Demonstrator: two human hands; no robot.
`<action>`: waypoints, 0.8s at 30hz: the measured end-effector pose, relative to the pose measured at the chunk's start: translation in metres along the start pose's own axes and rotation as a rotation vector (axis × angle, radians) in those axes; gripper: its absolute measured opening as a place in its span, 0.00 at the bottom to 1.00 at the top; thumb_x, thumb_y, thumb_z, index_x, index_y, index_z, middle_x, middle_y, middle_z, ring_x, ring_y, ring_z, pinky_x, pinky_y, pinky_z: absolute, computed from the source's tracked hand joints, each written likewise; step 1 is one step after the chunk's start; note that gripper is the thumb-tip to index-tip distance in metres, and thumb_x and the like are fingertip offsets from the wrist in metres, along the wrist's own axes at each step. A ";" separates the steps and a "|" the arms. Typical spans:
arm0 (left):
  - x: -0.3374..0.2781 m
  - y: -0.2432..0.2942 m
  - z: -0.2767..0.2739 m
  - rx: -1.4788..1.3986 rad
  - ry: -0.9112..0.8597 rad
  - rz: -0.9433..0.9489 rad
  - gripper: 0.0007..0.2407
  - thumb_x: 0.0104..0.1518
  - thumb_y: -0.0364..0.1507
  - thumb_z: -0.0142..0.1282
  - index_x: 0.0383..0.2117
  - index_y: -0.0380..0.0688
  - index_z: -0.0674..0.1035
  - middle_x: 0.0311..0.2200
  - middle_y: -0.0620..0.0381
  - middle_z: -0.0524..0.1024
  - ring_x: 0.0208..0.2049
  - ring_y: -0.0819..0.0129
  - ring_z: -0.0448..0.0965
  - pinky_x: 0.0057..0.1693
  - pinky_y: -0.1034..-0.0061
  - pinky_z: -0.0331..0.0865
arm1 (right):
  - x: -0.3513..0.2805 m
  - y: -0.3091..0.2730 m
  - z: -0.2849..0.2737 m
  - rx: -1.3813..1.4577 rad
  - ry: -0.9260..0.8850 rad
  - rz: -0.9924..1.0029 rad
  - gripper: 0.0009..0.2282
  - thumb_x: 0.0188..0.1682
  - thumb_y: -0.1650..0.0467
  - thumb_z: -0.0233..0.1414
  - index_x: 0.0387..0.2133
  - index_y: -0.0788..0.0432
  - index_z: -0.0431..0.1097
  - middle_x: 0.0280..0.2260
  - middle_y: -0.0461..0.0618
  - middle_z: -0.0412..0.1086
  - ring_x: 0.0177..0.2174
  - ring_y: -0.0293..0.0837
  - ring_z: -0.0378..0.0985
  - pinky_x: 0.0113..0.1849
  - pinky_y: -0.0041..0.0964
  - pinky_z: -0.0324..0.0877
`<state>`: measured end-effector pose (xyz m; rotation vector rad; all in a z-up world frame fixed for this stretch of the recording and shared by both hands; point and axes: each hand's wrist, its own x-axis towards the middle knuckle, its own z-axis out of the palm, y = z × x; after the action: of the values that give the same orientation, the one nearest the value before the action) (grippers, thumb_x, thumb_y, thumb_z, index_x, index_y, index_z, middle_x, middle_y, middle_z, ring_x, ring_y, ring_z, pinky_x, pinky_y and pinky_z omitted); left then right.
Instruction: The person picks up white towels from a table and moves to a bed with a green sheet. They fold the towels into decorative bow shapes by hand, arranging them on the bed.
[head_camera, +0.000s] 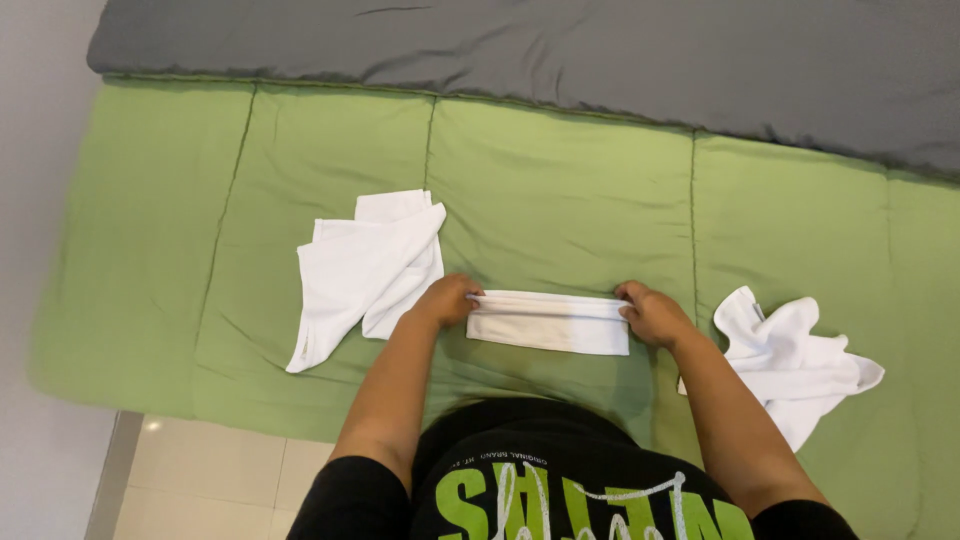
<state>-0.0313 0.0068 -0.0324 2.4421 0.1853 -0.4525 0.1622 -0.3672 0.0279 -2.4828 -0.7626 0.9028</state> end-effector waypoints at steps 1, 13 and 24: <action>-0.003 0.011 -0.009 0.003 0.004 0.004 0.09 0.55 0.31 0.62 0.42 0.53 0.84 0.44 0.52 0.79 0.52 0.53 0.76 0.57 0.63 0.70 | 0.002 0.005 0.001 -0.001 0.006 -0.001 0.14 0.50 0.68 0.55 0.50 0.53 0.69 0.44 0.55 0.76 0.44 0.55 0.79 0.46 0.46 0.72; -0.060 0.087 -0.085 0.049 0.517 0.292 0.08 0.46 0.25 0.63 0.33 0.50 0.83 0.39 0.59 0.78 0.47 0.57 0.74 0.53 0.63 0.69 | -0.065 -0.047 -0.051 -0.381 0.660 -0.526 0.10 0.42 0.71 0.60 0.38 0.55 0.76 0.36 0.48 0.72 0.41 0.52 0.73 0.44 0.47 0.66; -0.059 0.016 0.031 0.331 0.357 0.307 0.08 0.55 0.29 0.56 0.40 0.49 0.81 0.50 0.57 0.78 0.57 0.62 0.73 0.59 0.62 0.63 | -0.063 0.011 0.036 -0.279 0.379 -0.513 0.13 0.39 0.72 0.60 0.39 0.56 0.75 0.44 0.46 0.76 0.44 0.50 0.76 0.46 0.46 0.68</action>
<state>-0.0908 -0.0262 -0.0240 2.7983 -0.1271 0.1001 0.1014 -0.4078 0.0261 -2.3863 -1.3629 0.1462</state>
